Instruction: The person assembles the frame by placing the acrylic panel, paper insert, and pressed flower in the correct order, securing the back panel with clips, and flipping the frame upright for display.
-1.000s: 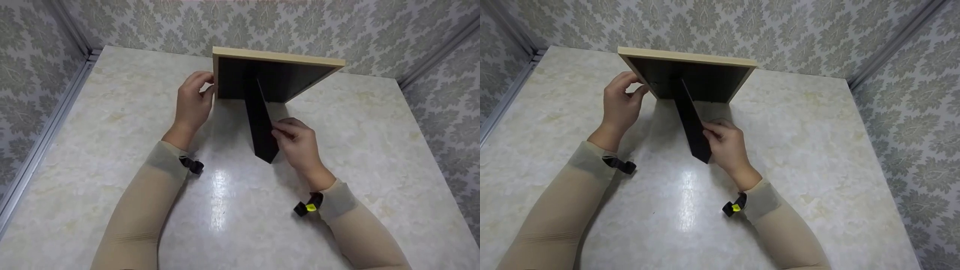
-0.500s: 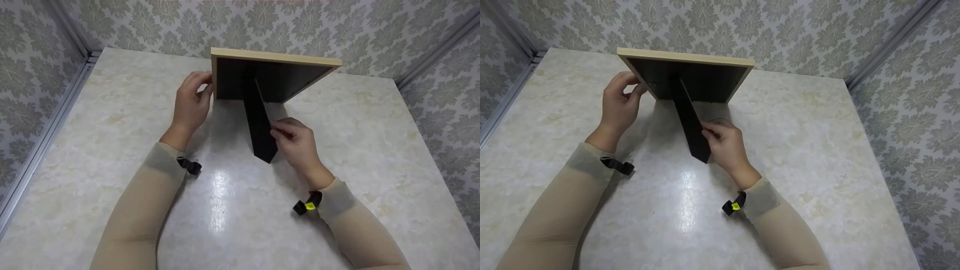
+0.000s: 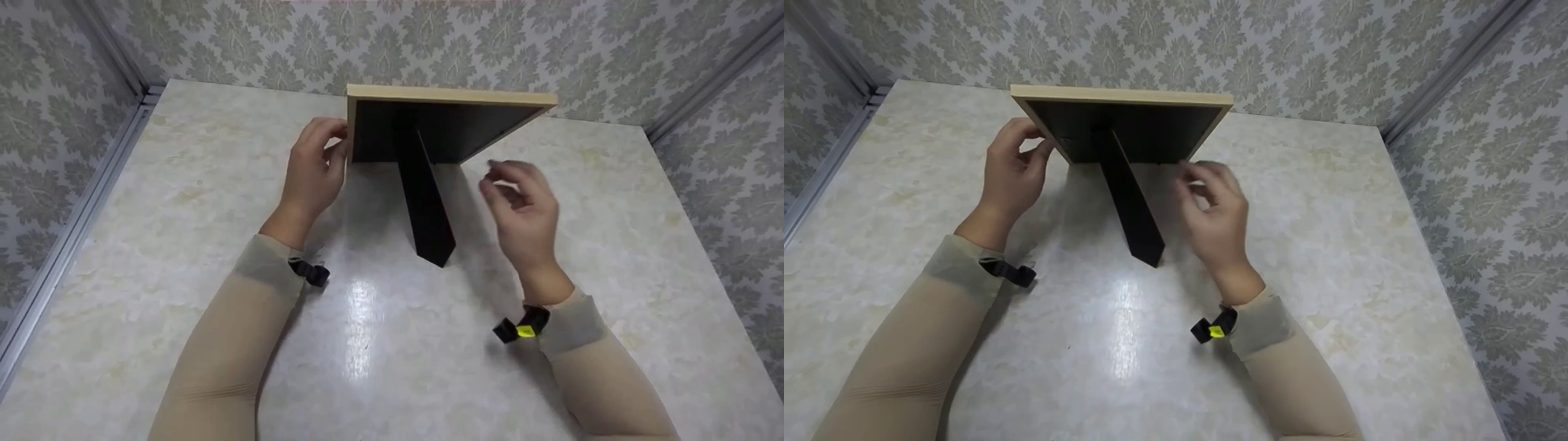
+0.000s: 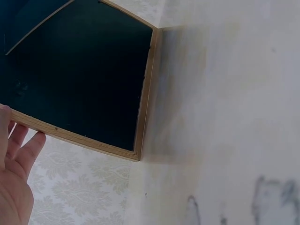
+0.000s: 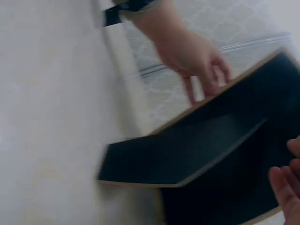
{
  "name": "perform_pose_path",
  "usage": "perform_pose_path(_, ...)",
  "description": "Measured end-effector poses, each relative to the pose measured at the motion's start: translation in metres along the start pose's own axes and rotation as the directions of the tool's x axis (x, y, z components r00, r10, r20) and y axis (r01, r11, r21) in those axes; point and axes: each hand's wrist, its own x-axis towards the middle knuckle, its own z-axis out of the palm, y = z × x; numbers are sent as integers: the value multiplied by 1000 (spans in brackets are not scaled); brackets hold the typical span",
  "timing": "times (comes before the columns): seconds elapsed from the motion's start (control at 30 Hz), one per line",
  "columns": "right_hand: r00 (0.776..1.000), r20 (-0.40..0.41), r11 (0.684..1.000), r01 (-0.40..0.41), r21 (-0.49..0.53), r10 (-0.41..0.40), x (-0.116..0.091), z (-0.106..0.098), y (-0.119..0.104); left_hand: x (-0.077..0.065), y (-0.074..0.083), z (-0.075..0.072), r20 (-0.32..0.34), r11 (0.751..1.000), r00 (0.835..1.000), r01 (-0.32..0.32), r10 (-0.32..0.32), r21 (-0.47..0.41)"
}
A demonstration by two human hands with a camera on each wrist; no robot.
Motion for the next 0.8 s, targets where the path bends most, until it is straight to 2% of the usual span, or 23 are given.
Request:
perform_pose_path(0.1,988,-138,994,79,74,-68,16,-10,-19,0,-1,1,2,1000,1000,-10,10,-11)
perform_pose_path(0.17,984,-160,993,92,70,-80,26,-15,-30,0,-1,2,-1,1000,1000,-13,13,-14)
perform_pose_path(0.4,1000,8,999,13,-50,-13,45,-26,-57,-2,1,0,0,1000,1000,-19,19,-20)
perform_pose_path(0.57,998,35,998,-49,-35,50,56,-32,-57,-9,6,-4,22,999,999,-47,47,-16)
perform_pose_path(0.7,991,23,991,-131,1,131,73,-39,-54,-17,14,-5,62,991,990,-129,126,44)
perform_pose_path(0.8,984,30,984,-178,33,177,85,-45,-52,-24,24,-5,92,969,973,-223,214,104)
